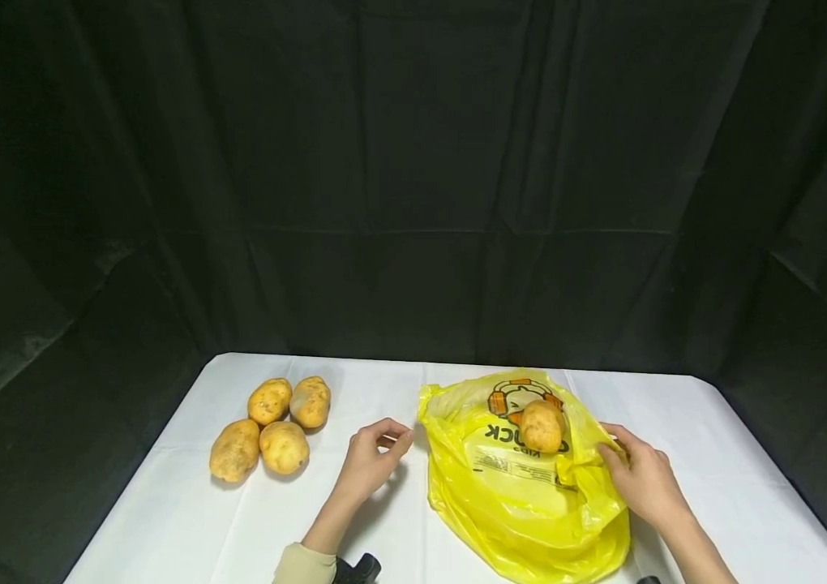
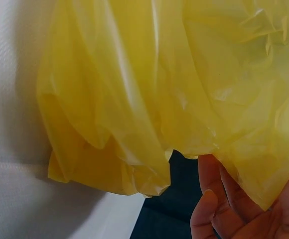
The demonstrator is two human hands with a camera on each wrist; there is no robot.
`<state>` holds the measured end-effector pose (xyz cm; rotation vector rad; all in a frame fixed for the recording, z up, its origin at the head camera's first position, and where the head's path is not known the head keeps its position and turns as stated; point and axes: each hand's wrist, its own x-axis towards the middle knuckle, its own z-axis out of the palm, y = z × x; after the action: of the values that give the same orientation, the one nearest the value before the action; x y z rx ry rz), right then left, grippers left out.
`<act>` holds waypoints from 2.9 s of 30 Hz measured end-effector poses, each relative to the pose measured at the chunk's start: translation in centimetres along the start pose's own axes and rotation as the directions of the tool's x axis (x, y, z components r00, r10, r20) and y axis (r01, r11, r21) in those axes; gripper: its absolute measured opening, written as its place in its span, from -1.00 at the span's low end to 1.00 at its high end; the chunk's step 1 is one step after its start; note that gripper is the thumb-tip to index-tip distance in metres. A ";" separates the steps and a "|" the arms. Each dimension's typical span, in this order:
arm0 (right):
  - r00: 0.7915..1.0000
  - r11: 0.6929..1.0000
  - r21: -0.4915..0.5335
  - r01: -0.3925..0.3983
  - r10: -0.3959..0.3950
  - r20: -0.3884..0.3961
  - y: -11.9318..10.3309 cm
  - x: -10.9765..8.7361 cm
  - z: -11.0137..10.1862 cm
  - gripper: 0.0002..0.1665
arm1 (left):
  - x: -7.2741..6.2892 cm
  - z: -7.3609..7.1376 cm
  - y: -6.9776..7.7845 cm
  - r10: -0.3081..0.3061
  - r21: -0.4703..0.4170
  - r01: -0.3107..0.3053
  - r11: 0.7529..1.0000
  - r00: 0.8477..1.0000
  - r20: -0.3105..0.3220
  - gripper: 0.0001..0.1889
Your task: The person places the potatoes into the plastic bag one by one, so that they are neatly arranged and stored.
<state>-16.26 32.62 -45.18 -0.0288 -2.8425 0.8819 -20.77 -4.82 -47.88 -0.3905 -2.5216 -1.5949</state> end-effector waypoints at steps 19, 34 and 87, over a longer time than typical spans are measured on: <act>0.997 0.998 -0.008 -0.065 0.065 0.045 -0.2 0.2 0.0 -0.55 | -1.1 -1.9 -0.9 -0.038 -0.013 0.037 0.999 0.997 -0.063 -0.86; 0.999 1.000 -0.004 -0.026 0.026 0.026 0.0 0.2 0.3 -0.57 | -1.8 -2.7 -2.2 -0.067 -0.075 0.060 0.995 0.993 -0.096 -0.80; 0.994 0.998 0.000 -0.069 0.069 0.086 -0.6 0.9 0.8 -0.53 | -5.1 -6.8 -2.4 -0.254 -0.028 0.288 0.957 0.788 -0.561 -0.81</act>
<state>-17.25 31.76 -45.37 -0.0917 -2.9364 0.9222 -16.71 -12.68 -48.31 0.4227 -2.2094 -1.4336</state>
